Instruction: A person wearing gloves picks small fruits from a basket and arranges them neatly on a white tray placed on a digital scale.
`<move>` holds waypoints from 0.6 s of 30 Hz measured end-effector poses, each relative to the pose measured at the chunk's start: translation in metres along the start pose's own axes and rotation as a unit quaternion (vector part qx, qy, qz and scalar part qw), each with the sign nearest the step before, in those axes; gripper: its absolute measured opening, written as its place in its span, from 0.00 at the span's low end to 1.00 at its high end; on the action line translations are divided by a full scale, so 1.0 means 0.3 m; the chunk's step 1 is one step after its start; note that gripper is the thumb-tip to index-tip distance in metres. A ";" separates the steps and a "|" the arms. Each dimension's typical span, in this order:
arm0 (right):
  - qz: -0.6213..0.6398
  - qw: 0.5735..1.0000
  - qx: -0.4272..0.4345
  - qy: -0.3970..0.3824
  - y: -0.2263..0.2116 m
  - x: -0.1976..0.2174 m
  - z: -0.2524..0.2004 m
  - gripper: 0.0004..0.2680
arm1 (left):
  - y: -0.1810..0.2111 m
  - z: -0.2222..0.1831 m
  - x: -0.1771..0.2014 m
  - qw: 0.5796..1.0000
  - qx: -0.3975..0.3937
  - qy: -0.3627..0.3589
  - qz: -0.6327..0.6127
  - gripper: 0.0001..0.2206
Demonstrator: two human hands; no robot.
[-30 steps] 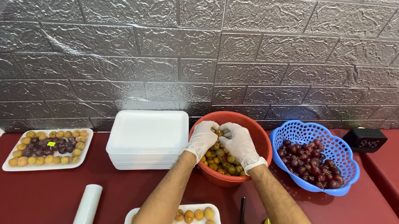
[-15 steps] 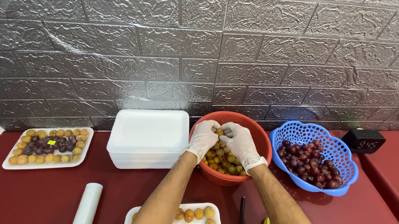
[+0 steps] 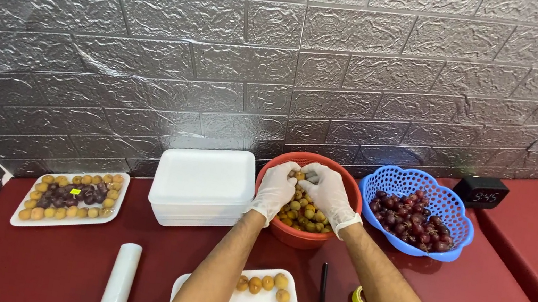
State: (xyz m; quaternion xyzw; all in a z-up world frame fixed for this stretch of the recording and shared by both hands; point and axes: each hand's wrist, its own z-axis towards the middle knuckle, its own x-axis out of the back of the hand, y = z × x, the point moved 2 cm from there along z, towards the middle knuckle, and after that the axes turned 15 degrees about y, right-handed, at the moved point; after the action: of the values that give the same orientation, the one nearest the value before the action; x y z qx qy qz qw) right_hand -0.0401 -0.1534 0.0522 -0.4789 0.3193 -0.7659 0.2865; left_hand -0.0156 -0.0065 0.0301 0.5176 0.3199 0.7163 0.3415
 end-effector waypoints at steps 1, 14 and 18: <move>0.000 1.000 0.001 0.001 -0.009 0.011 -0.009 0.14 | 0.014 -0.010 0.013 1.000 -0.001 0.001 -0.001 0.15; 0.056 0.998 0.009 0.013 -0.101 0.101 -0.187 0.14 | 0.073 -0.176 0.150 0.998 -0.046 -0.011 0.036 0.13; 0.081 0.997 0.018 0.006 -0.160 0.132 -0.275 0.14 | 0.075 -0.250 0.195 0.998 -0.046 -0.012 0.035 0.12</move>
State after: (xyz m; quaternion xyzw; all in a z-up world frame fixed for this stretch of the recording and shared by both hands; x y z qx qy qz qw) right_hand -0.1370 -0.1348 0.0829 -0.4423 0.3449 -0.7484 0.3538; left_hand -0.1048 0.0209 0.0594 0.5209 0.2645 0.7352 0.3438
